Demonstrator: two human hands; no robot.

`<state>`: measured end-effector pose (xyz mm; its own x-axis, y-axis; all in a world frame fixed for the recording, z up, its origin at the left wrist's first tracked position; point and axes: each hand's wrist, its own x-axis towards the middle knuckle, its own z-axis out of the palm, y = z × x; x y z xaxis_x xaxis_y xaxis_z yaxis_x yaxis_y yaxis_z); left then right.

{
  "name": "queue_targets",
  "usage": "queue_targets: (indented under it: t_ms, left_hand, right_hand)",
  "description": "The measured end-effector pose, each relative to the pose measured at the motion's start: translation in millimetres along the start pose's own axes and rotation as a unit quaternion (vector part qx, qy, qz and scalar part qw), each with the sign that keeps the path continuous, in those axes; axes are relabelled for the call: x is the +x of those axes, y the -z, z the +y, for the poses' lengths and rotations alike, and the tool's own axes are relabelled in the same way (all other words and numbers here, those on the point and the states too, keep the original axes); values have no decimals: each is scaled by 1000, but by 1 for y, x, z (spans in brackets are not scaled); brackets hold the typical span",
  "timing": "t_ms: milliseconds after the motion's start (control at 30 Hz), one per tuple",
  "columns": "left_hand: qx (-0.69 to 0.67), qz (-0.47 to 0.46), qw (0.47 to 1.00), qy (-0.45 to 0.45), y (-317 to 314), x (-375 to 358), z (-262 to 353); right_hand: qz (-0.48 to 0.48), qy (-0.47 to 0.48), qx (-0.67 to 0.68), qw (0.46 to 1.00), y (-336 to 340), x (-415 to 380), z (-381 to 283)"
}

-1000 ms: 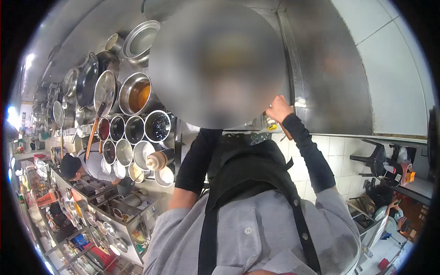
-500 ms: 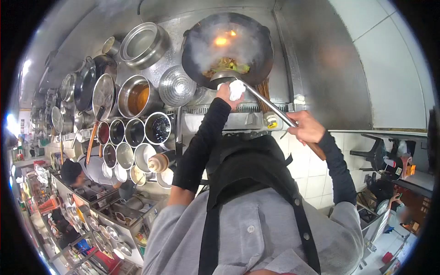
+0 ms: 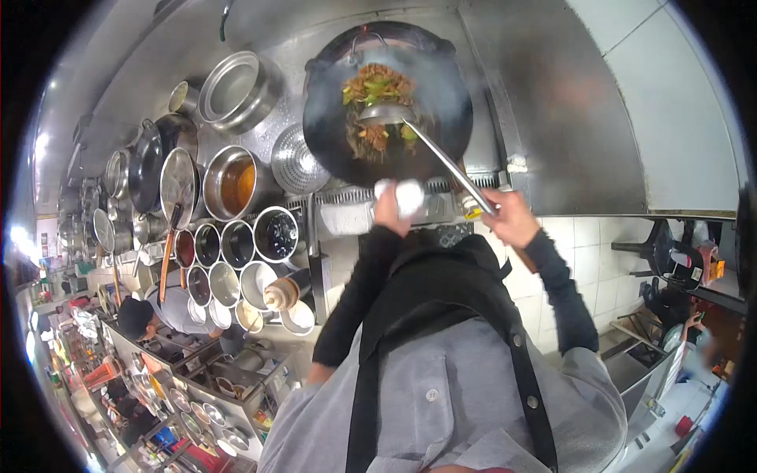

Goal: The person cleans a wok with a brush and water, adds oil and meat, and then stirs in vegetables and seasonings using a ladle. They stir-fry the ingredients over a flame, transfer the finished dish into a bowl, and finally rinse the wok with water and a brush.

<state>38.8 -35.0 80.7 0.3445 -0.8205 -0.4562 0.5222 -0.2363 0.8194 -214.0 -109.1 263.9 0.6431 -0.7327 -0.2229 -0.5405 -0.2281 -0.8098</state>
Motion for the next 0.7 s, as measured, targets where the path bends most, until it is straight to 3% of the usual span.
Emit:
queue_targets:
  t_ms: [33,67,133,167,200,233,267,300,367,467,567,600,700]
  left_hand:
    - [225,-16,962,-157,0,21,17]
    - [433,-33,848,-305,-5,43,32]
    - [140,-118,963,-196,-10,74,38]
    - [171,-109,965,-165,-14,83,50]
    - [202,-100,965,-133,-19,91,64]
    - [-18,-75,995,58,-25,83,77]
    - [-236,-36,939,246,-26,74,80]
    - [-233,-16,949,213,-22,68,69]
    - [-225,15,964,139,-11,55,40]
    - [-190,70,967,154,10,25,-9]
    - [-195,73,960,186,6,2,-19]
    - [-232,46,964,123,2,11,-23]
    - [-254,12,954,159,-14,61,25]
  right_hand:
    - [-66,-106,57,991,17,-8,-20]
    - [-97,-118,69,986,25,-9,-19]
    - [-125,-120,65,983,24,-2,-17]
    - [-135,-115,59,982,25,12,-13]
    - [-110,-13,-22,994,15,29,3]
    - [-90,-38,-31,995,1,46,13]
    - [-66,-67,-14,995,-8,58,11]
    - [-29,13,-35,999,-29,82,49]
    - [49,53,-76,994,-50,104,61]
    - [153,65,-79,983,-71,89,59]
    - [130,89,-42,987,-48,47,43]
    - [104,50,-21,993,-34,32,36]
    - [78,1,-19,997,-2,7,6]
